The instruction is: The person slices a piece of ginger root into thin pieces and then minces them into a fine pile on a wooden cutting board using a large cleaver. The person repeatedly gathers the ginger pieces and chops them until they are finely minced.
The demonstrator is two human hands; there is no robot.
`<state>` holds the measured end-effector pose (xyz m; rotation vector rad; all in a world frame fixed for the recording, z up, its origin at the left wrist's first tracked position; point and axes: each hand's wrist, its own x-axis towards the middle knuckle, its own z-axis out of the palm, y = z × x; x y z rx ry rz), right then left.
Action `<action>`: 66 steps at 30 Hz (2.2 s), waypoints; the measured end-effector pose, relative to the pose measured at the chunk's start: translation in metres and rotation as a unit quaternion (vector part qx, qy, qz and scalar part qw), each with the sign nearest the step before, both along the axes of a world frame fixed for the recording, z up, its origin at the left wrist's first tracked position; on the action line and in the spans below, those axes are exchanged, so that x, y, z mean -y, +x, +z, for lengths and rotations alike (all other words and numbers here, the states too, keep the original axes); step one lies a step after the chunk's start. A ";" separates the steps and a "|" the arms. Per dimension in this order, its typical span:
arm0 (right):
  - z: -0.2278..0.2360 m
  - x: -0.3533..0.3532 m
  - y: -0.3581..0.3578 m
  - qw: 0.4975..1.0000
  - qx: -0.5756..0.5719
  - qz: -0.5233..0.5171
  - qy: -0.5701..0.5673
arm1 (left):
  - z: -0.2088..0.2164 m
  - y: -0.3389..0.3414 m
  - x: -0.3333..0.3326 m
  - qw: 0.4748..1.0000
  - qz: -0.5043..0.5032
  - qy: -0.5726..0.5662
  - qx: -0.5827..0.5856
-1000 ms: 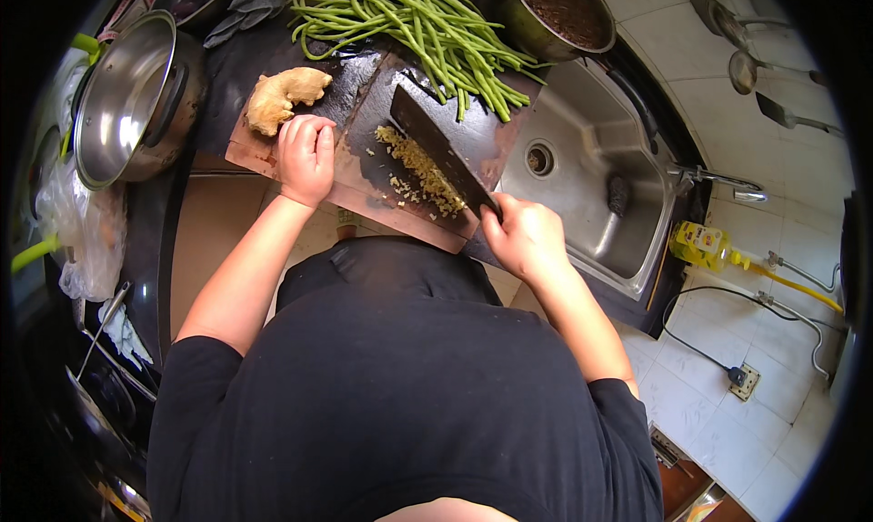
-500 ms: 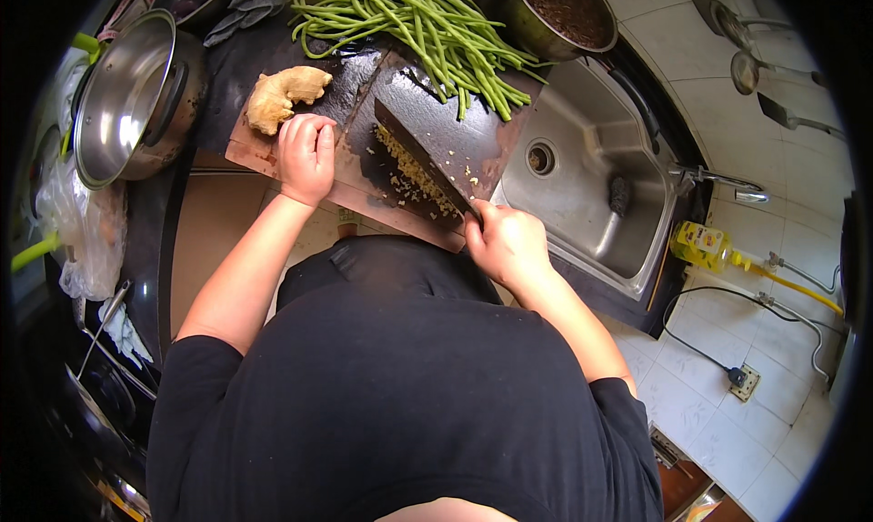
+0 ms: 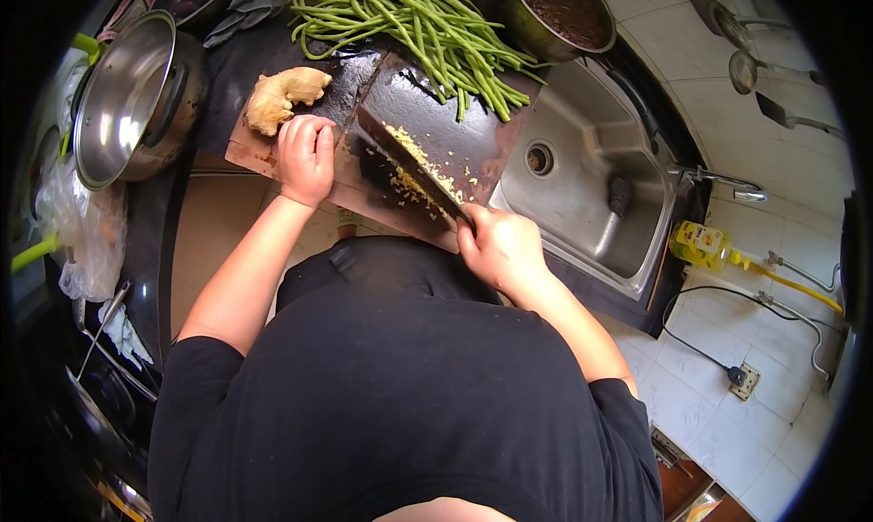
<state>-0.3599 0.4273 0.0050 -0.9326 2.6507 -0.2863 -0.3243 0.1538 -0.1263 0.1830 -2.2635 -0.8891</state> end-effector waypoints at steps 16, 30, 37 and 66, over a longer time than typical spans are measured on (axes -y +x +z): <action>0.002 -0.003 -0.007 0.998 0.015 -0.061 0.032 | 0.000 0.000 0.000 1.000 0.004 -0.003 0.001; 0.010 -0.004 -0.005 0.999 -0.015 -0.031 0.030 | 0.001 -0.001 -0.001 1.000 0.001 -0.004 -0.001; 0.014 -0.005 -0.021 0.991 0.087 -0.097 0.021 | 0.012 0.002 -0.004 0.997 -0.027 -0.075 -0.016; -0.001 -0.073 -0.017 0.694 0.532 -0.369 -0.314 | 0.026 0.015 -0.083 0.873 -0.255 -0.398 0.121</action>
